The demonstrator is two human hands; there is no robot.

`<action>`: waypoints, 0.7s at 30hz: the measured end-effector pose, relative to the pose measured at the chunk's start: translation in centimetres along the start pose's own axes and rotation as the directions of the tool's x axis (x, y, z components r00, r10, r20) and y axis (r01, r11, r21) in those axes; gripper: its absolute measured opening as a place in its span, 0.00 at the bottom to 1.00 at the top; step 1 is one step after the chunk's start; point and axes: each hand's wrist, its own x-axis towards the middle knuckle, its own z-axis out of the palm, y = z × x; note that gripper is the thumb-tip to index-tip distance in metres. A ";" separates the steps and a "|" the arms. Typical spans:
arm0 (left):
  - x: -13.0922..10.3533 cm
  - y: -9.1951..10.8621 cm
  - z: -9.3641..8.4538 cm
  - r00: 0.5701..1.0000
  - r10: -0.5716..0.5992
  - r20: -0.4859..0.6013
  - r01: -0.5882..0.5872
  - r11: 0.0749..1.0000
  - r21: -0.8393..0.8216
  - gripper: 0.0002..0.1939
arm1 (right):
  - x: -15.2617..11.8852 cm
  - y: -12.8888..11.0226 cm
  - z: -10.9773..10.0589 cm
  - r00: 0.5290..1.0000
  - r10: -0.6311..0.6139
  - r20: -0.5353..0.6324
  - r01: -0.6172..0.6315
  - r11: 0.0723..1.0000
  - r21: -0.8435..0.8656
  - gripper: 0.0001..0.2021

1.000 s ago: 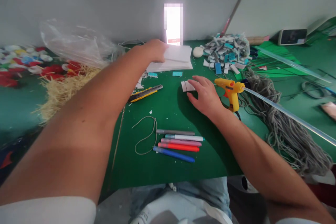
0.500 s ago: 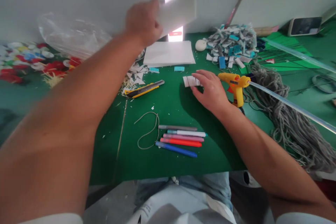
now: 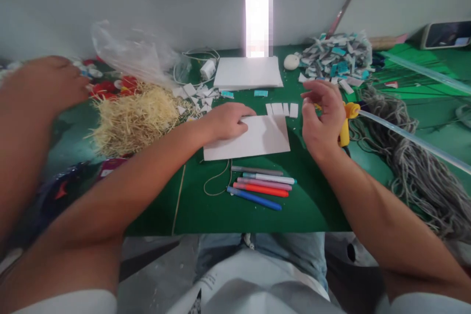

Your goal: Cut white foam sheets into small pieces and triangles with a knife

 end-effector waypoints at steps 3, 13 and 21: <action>-0.3 0.2 1.5 0.999 0.032 0.019 -0.034 0.993 0.115 0.28 | 0.0 -0.4 0.2 0.999 -0.042 0.024 0.041 0.999 0.033 0.14; -2.6 -2.1 1.3 0.962 0.000 -0.274 0.045 0.987 0.156 0.23 | 0.3 -1.9 -0.3 0.909 -0.020 0.415 0.014 1.000 0.017 0.11; -3.9 -4.4 1.2 0.927 -0.246 -0.284 0.310 0.928 0.208 0.12 | 0.3 -2.7 -0.2 0.591 -0.168 0.789 0.181 0.981 0.072 0.14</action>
